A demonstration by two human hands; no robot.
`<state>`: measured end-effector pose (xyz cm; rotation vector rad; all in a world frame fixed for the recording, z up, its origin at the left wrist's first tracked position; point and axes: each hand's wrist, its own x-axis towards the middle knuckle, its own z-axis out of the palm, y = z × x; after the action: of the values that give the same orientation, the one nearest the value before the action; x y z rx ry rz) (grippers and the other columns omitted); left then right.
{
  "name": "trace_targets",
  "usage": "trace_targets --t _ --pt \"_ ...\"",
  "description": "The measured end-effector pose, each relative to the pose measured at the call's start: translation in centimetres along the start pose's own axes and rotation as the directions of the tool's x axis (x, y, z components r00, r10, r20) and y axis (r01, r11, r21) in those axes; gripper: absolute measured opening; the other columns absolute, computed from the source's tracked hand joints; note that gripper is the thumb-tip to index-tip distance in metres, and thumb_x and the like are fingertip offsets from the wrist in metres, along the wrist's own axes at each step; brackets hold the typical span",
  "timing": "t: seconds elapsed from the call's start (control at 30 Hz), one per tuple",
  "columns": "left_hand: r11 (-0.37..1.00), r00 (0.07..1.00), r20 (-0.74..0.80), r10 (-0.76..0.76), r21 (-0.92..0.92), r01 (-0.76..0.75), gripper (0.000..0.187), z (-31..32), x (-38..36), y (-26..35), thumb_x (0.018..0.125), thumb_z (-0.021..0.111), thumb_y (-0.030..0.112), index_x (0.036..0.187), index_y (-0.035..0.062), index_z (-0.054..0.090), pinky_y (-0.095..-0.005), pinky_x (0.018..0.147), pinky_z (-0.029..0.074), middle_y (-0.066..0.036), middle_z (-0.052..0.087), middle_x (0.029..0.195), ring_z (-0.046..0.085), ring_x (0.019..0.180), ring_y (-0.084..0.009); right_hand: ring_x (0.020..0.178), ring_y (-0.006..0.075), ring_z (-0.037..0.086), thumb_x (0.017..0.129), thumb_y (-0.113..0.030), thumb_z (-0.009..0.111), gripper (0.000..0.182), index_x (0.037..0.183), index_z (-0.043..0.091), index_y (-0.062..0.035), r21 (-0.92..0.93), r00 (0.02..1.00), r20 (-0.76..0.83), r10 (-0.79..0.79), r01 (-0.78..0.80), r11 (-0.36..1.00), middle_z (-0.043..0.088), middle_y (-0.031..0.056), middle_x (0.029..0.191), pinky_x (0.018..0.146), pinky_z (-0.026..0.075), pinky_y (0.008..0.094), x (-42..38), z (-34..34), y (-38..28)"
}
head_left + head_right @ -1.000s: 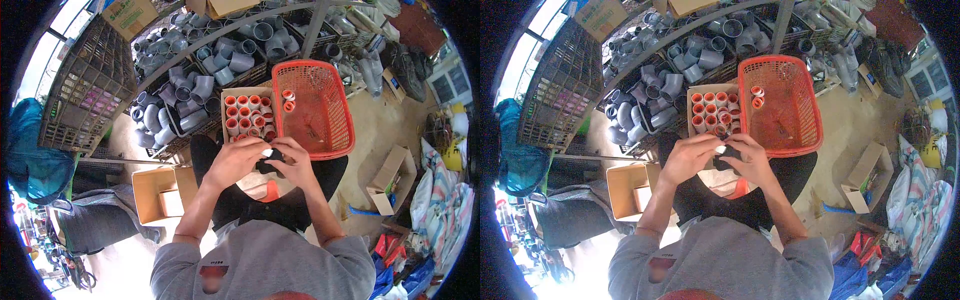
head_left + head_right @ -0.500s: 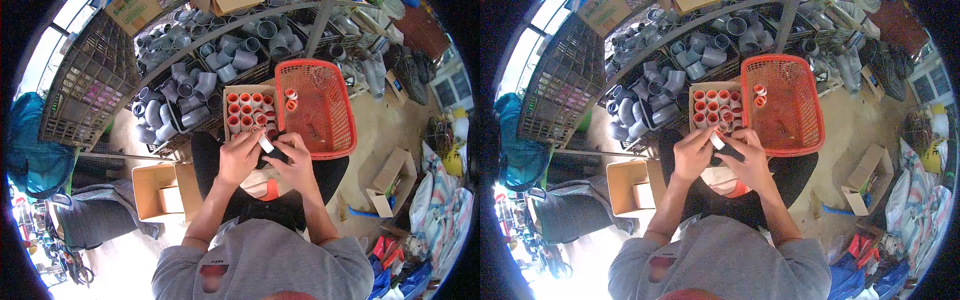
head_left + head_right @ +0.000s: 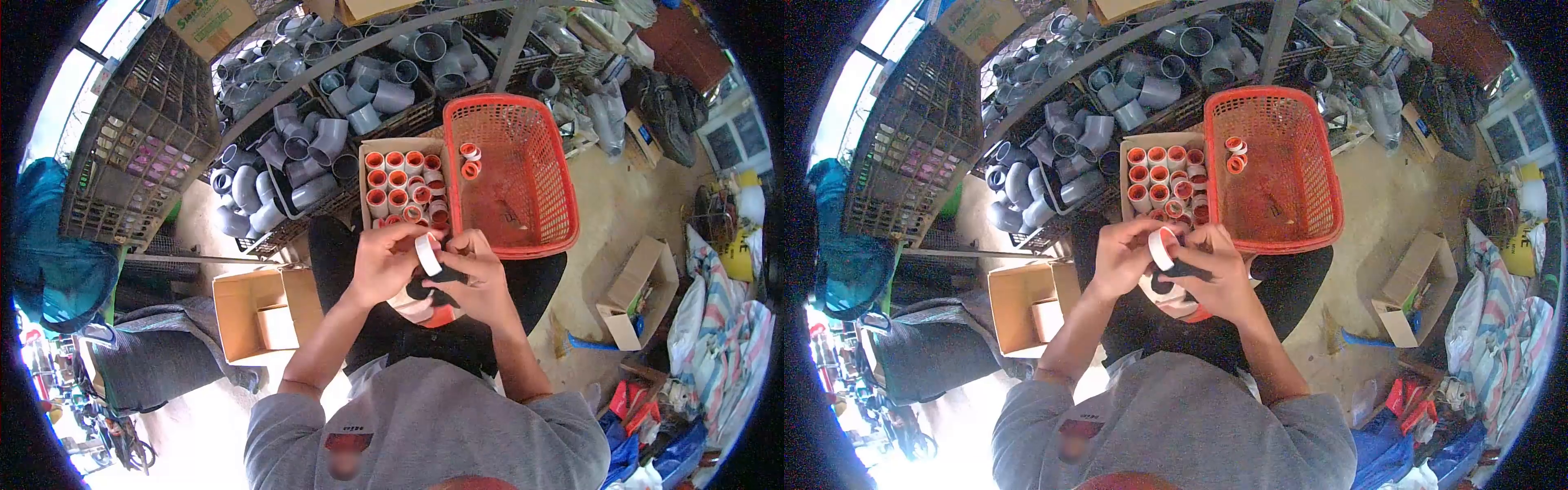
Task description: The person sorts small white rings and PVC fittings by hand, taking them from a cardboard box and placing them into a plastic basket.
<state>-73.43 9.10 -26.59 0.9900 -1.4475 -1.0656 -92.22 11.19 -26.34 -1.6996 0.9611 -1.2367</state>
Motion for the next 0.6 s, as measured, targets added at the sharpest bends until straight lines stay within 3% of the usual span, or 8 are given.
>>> trace_targets --t 0.1,0.13,0.2,0.23,0.3,0.33,0.47,0.6 --pt "0.645 0.812 0.316 -0.491 -0.495 0.583 0.014 -0.1 -1.1 -1.3 0.095 0.065 0.005 0.105 -0.0013 0.072 -0.0224 0.046 0.037 -0.001 0.065 0.081 0.049 0.052 -0.0038 0.090 0.0246 0.055 0.061 -0.010 0.092 0.045 0.102 0.076 0.0000 -0.189 0.992 0.078 -0.104 0.117 0.975 0.057 0.0071 0.093 0.079 0.043 0.0347 0.3 -0.7 -1.1" --pt "0.645 0.812 0.315 -0.492 -0.494 0.582 0.014 -0.1 -1.1 -1.1 0.095 0.065 0.005 0.105 -0.0013 0.072 -0.0224 0.046 0.037 -0.001 0.065 0.081 0.049 0.052 -0.0038 0.090 0.0246 0.055 0.061 -0.010 0.092 0.045 0.102 0.076 0.0000 -0.187 0.991 0.078 -0.104 0.117 0.975 0.057 0.0071 0.093 0.079 0.043 0.0347 0.5 -0.8 -1.2" --pt "0.809 0.848 0.281 -0.449 -0.275 0.519 0.015 -0.1 -1.1 -0.2 0.094 0.065 0.003 0.108 -0.0019 0.071 -0.0228 0.050 0.042 0.000 0.066 0.082 0.056 0.059 -0.0057 0.086 0.0207 0.055 0.064 -0.009 0.091 0.042 0.102 0.076 0.0013 -0.286 0.980 0.100 -0.172 0.193 0.938 0.057 0.0056 0.091 0.076 0.043 0.0324 0.7 -1.1 -1.4" --pt "0.963 0.949 0.195 -0.247 -0.057 0.262 0.021 -0.1 -0.8 -0.2 0.090 0.068 0.000 0.111 -0.0015 0.070 -0.0260 0.058 0.051 -0.003 0.068 0.083 0.065 0.068 -0.0138 0.086 0.0207 0.055 0.064 -0.009 0.091 0.042 0.102 0.076 0.0013 -0.286 0.981 0.095 -0.170 0.190 0.939 0.057 0.0056 0.091 0.076 0.043 0.0324 0.3 -0.7 -1.1" --pt "0.984 0.994 0.107 -0.021 0.179 0.001 0.025 0.5 -0.2 1.0 0.087 0.069 -0.002 0.111 -0.0009 0.071 -0.0283 0.063 0.054 -0.006 0.067 0.084 0.067 0.073 -0.0187 0.084 0.0153 0.054 0.071 -0.006 0.088 0.035 0.102 0.076 0.0035 0.133 0.994 -0.037 0.102 -0.097 0.986 0.058 0.0039 0.090 0.075 0.043 0.0286 -0.7 0.6 -0.3" --pt "0.879 0.972 0.066 0.227 0.416 -0.234 0.028 0.7 0.1 1.4 0.084 0.071 -0.003 0.112 -0.0004 0.071 -0.0306 0.069 0.057 -0.009 0.067 0.085 0.069 0.078 -0.0237 0.084 0.0153 0.054 0.071 -0.006 0.088 0.035 0.102 0.076 0.0035 0.129 0.994 -0.042 0.100 -0.093 0.987 0.058 0.0039 0.090 0.075 0.043 0.0286 -0.8 0.9 -0.1" --pt "0.634 0.834 0.183 0.521 0.570 -0.522 0.037 0.2 0.6 1.5 0.080 0.071 -0.007 0.115 0.0028 0.073 -0.0343 0.070 0.058 -0.011 0.071 0.096 0.072 0.082 -0.0254 0.082 0.0129 0.055 0.077 -0.006 0.086 0.029 0.102 0.076 0.0044 0.196 0.959 -0.176 0.221 -0.186 0.963 0.060 0.0037 0.090 0.072 0.044 0.0274 -1.0 2.4 -0.4" --pt "0.849 0.963 0.123 0.239 0.454 -0.268 0.038 0.3 0.6 3.1 0.080 0.069 -0.008 0.116 0.0041 0.073 -0.0331 0.069 0.058 -0.013 0.071 0.092 0.071 0.077 -0.0261 0.081 0.0145 0.056 0.076 -0.009 0.087 0.034 0.105 0.075 0.0044 0.136 0.969 -0.207 0.137 -0.110 0.985 0.060 0.0055 0.090 0.072 0.045 0.0272 -1.0 2.0 -1.6"
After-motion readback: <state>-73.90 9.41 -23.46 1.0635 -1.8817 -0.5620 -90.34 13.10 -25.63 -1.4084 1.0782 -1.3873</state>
